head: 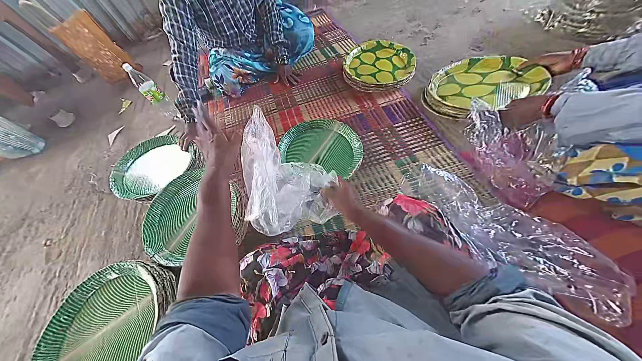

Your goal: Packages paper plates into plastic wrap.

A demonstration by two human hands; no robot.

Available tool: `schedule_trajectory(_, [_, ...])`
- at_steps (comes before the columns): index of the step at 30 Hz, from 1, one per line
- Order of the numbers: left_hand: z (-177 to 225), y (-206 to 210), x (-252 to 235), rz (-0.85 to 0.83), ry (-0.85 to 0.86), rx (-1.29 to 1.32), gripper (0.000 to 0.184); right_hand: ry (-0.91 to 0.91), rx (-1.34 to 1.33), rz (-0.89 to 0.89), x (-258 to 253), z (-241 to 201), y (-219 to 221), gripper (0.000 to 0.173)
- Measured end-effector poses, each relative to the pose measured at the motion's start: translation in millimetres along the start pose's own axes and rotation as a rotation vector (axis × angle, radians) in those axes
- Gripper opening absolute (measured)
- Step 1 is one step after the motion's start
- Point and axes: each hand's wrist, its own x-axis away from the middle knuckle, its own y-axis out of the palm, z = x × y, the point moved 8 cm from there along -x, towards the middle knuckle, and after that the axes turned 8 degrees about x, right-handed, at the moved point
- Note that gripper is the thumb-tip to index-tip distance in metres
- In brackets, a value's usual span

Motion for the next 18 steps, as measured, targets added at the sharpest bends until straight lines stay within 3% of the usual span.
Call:
schedule_trajectory(3, [85, -21, 47, 0.002, 0.233, -0.104, 0.064, -0.091, -0.084, 0.148, 16, -15, 15, 0.039])
schedule_trajectory(5, [120, 2, 98, -0.205, 0.341, -0.085, 0.035, -0.273, -0.027, 0.147, 28, -27, 28, 0.039])
schedule_trajectory(6, [123, 21, 120, -0.352, 0.344, -0.081, 0.03, -0.378, 0.038, 0.118, 33, -32, 37, 0.041])
schedule_trajectory(7, [111, 43, 136, -0.514, 0.281, -0.109, 0.035, -0.469, 0.119, 0.051, 39, -37, 45, 0.045])
schedule_trajectory(9, [51, 77, 148, -0.75, 0.029, -0.284, 0.049, -0.575, 0.286, -0.181, 47, -40, 65, 0.043])
schedule_trajectory(11, [-31, 80, 143, -0.708, -0.228, -0.432, 0.054, -0.579, 0.442, -0.492, 52, -34, 88, 0.034])
schedule_trajectory(13, [-89, 76, 137, -0.631, -0.362, -0.369, 0.06, -0.597, 0.546, -0.693, 58, -29, 106, 0.029])
schedule_trajectory(16, [-90, 93, 145, -0.706, -0.385, -0.15, 0.068, -0.761, 0.507, -0.655, 71, -37, 115, 0.028])
schedule_trajectory(18, [-67, 118, 158, -0.882, -0.358, -0.096, 0.067, -0.892, 0.529, -0.634, 78, -45, 120, 0.024])
